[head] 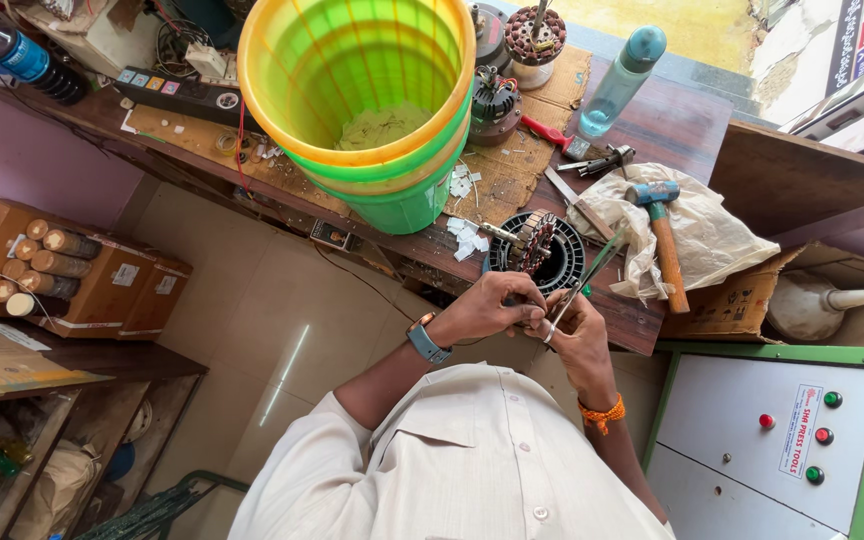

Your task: The person uses scissors to cut small white insulating pieces and places them onto the copper windings of a motor stator. They repeatedly pick up pieces, cut them, and fit them into the slots of the stator assembly on the workbench.

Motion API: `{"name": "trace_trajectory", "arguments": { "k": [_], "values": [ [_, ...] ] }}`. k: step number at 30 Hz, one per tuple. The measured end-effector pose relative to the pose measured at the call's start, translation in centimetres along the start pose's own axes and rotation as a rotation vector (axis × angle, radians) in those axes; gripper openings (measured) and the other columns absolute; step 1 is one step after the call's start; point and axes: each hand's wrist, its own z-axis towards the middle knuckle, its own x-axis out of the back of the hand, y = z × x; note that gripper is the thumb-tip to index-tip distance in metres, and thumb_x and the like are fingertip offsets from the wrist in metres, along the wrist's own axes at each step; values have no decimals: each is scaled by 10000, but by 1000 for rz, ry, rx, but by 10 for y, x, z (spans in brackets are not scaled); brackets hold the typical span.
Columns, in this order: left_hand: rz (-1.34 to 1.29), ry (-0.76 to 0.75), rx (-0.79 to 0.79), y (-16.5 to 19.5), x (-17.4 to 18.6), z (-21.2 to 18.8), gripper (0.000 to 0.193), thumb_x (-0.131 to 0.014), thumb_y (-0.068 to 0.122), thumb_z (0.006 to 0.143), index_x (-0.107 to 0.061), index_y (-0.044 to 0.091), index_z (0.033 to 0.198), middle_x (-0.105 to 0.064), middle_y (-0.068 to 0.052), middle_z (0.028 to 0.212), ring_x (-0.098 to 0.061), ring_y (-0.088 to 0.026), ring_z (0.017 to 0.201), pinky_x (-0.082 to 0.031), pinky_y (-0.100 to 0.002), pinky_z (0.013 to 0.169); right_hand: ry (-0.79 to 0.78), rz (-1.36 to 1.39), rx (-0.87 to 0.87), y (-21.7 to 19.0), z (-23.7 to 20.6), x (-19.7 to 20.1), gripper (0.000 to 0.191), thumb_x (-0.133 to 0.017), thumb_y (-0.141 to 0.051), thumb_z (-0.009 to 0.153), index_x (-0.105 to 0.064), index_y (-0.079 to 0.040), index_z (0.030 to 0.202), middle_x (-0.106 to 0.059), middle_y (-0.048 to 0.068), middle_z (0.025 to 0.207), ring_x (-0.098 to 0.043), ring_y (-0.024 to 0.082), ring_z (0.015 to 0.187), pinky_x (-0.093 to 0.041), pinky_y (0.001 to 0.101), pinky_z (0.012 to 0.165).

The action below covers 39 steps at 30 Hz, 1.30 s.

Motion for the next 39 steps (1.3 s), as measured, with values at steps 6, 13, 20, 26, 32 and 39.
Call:
{"name": "trace_trajectory", "arguments": {
  "k": [6,13,20,26,32,39],
  "values": [
    [406,33,-268,22,-5,4,123,-737,80,904,-742,54,1025,-560,-96,896,-603,-256,838,-507,-378,747,42,103,86,2,-1,-2,307,-787,-33,856,-597,10,1094,-705,68,944,-719,128,856,-648,311,817],
    [451,-16,-260,31,-7,13,125,-702,89,928,-683,67,1050,-619,-98,983,-639,-269,942,-515,-389,821,76,70,122,-10,-3,2,324,-802,-53,849,-596,-1,1094,-710,52,945,-712,107,840,-631,277,791],
    [275,132,-232,10,-20,15,96,-632,60,985,-651,58,1079,-652,-61,942,-670,-200,884,-564,-330,752,99,-21,115,-23,-4,8,293,-792,-121,911,-631,19,1111,-706,46,931,-692,99,792,-618,270,725],
    [-183,410,-170,-24,-9,21,83,-587,100,1085,-650,54,1115,-681,-40,806,-632,-62,675,-526,-214,550,-85,-350,-113,-25,-2,9,472,-693,-289,916,-625,-61,1324,-665,43,865,-665,109,705,-597,289,619],
    [-549,428,14,-24,9,23,170,-671,135,1027,-716,35,1158,-747,-87,957,-679,-81,734,-480,-213,485,-390,-20,-95,-24,-22,13,770,-730,-489,890,-556,-22,1477,-587,-18,901,-531,62,783,-486,237,656],
    [-808,318,-35,-34,-7,16,282,-752,62,1046,-678,-18,1306,-623,-16,1062,-570,-39,833,-504,-185,634,-577,43,-146,-13,-32,15,1034,-835,-646,698,-569,40,1425,-598,-17,860,-530,64,765,-416,238,627]
  ]
}}
